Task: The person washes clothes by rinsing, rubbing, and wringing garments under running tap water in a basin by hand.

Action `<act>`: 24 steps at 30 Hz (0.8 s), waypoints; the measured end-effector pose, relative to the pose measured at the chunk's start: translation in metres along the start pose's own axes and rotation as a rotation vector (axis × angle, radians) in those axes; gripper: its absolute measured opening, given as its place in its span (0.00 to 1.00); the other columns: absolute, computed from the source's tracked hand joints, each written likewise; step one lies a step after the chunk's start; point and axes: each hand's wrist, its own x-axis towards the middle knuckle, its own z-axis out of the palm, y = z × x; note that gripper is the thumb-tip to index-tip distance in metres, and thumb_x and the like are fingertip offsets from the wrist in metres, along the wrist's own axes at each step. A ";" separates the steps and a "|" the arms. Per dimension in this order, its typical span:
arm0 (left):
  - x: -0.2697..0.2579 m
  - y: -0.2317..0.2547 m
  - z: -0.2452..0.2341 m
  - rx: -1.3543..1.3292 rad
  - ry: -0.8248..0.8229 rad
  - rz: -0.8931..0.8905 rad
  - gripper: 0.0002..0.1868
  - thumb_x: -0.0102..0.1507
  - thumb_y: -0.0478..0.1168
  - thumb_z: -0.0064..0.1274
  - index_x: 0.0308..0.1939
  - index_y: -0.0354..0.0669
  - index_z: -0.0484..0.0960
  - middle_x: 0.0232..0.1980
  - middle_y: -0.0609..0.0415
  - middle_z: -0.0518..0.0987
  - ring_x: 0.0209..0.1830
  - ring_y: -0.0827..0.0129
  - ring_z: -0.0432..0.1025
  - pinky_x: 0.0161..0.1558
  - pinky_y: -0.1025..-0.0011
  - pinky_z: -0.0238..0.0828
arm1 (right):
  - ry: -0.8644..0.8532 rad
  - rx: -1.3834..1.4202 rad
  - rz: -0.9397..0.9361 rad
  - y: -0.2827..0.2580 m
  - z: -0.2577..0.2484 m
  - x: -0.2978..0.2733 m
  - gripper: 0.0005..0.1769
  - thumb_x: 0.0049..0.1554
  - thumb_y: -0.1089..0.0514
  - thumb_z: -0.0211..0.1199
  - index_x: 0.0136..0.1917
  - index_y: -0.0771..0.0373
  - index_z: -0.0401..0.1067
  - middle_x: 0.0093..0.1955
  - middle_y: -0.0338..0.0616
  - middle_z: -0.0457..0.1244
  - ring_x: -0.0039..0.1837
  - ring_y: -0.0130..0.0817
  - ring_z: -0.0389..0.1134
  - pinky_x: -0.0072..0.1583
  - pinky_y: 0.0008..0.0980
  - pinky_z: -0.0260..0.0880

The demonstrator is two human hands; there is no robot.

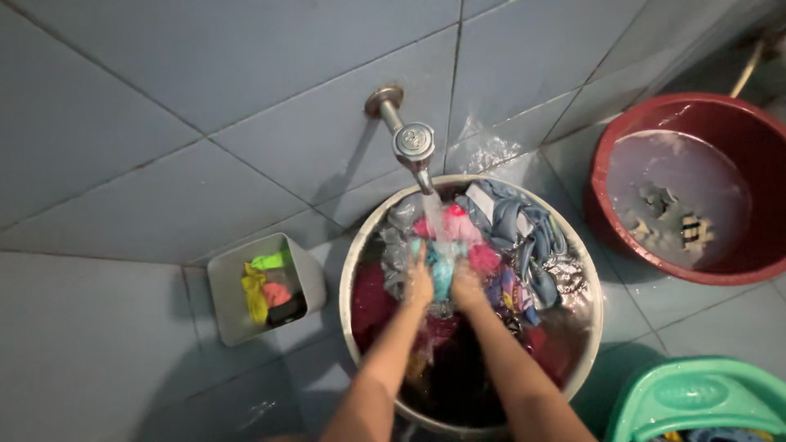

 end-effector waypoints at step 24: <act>0.047 0.058 -0.271 -0.784 -0.329 0.178 0.29 0.46 0.35 0.62 0.53 0.44 0.80 0.45 0.42 0.84 0.43 0.52 0.79 0.45 0.57 0.76 | -0.232 0.557 -0.030 -0.049 -0.280 0.129 0.23 0.49 0.61 0.60 0.59 0.62 0.77 0.49 0.53 0.72 0.49 0.43 0.74 0.52 0.40 0.75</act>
